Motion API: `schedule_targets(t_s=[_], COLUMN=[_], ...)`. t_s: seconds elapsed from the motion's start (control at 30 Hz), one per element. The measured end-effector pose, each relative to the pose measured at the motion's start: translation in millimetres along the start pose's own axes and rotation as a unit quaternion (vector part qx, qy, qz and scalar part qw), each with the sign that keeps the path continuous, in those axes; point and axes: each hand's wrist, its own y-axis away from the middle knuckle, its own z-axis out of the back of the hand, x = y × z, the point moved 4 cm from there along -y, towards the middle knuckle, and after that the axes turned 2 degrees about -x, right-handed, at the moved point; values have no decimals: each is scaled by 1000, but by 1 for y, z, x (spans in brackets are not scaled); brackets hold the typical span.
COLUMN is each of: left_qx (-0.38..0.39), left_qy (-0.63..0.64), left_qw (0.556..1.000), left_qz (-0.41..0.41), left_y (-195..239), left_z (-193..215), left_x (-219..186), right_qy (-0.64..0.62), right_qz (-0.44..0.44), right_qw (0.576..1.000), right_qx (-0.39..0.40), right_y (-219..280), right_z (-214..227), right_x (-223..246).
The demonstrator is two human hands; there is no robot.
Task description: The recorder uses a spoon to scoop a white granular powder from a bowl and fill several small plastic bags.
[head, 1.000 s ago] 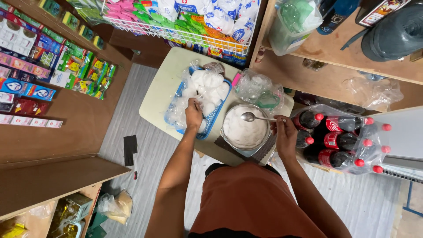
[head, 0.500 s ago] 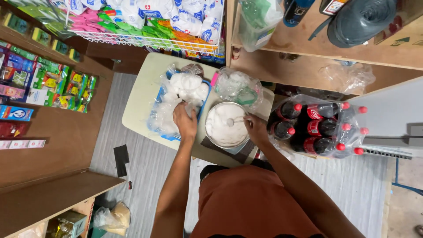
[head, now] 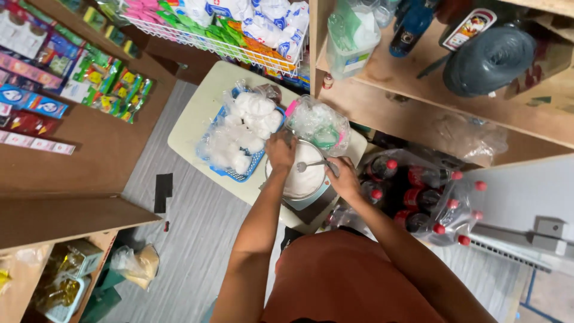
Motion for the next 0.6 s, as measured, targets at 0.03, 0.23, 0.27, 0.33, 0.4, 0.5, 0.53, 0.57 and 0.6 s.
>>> schedule_targets(t_s=[0.03, 0.23, 0.27, 0.33, 0.4, 0.5, 0.53, 0.57, 0.6], left_qx=[-7, 27, 14, -3, -28, -10, -13, -25, -37], left_qy=[-2, -23, 1, 25, 129, 253, 253, 268, 282], left_qw=[1000, 991, 991, 991, 989, 964, 964, 961, 958], left_qz=[3, 133, 131, 128, 73, 78, 77, 58, 39], left_y=[-4, -11, -12, -16, -18, -18, -18, -18, -18], left_z=[-3, -11, -14, -24, -39, -36, -38, -40, -42], left_x=[-4, -13, -12, -3, 11, 8, 12, 15, 18], right_qy=[-3, -55, -66, -79, -89, -120, -121, -129, -136], right_qz=[6, 15, 13, 15, -34, -53, -50, -57, -65], right_qw=[1000, 998, 997, 996, 994, 990, 990, 988, 987], right_qx=[3, 12, 24, 35, 50, 52, 52, 56, 60], right_y=[-1, -5, -6, -10, -11, -13, -14, -14, -15], right_z=[5, 22, 23, 23, 25, 31, 32, 33, 33], right_x=[2, 0, -3, -5, -9, -7, -6, -5, -4])
